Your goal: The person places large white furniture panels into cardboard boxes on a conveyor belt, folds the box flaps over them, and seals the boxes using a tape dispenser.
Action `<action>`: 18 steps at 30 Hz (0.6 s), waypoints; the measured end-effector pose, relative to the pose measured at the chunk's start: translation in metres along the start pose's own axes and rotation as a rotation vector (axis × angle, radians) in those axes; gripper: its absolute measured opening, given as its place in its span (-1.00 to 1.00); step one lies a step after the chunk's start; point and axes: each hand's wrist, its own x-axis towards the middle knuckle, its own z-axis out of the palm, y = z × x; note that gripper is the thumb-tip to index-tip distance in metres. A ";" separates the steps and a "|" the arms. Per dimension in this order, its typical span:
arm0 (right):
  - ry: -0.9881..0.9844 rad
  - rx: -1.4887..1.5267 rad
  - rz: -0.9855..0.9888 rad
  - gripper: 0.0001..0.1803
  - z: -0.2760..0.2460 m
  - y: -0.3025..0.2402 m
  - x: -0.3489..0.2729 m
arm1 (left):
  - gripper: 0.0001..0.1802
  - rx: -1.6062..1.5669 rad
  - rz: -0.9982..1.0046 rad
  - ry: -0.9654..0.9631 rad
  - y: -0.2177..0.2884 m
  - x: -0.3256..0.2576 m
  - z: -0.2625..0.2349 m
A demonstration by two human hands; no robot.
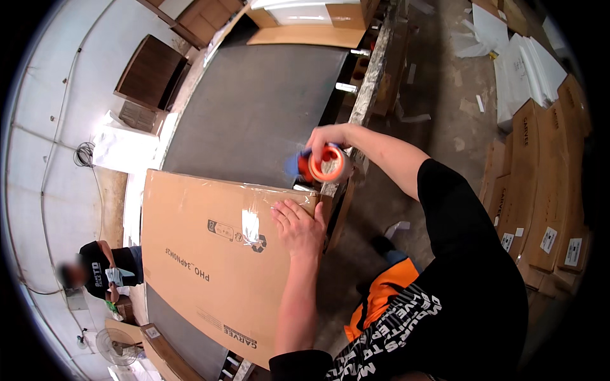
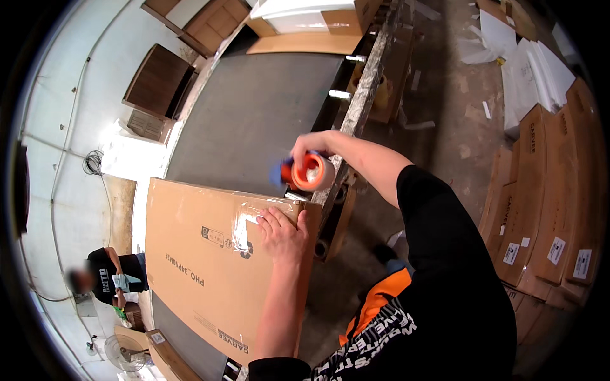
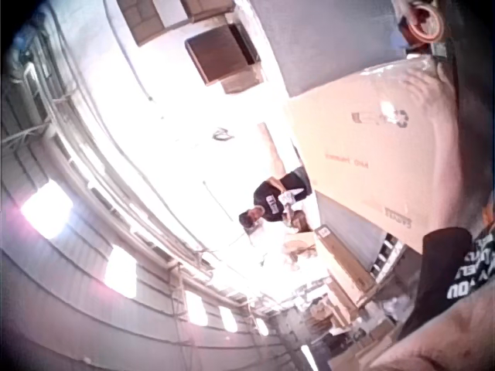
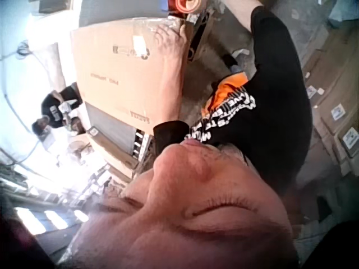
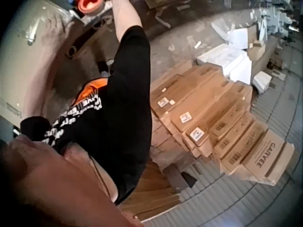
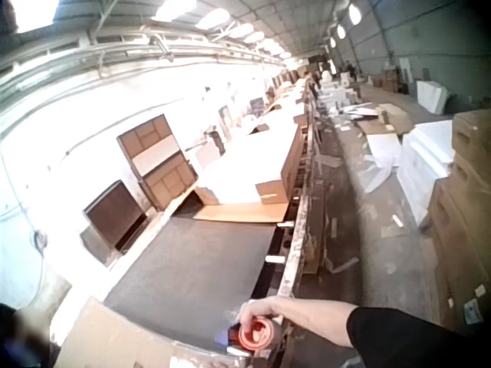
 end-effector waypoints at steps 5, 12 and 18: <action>-0.280 -0.291 -0.297 -0.54 0.054 0.058 -0.079 | -0.16 0.043 -0.019 -0.095 -0.021 -0.015 -0.004; 0.613 0.173 -0.319 -0.27 0.265 0.116 -0.087 | -0.60 -0.398 0.621 -0.012 -0.018 0.081 -0.066; 0.688 0.073 -0.219 -0.25 0.289 0.101 -0.087 | -0.74 0.048 1.241 -0.678 -0.022 0.081 -0.021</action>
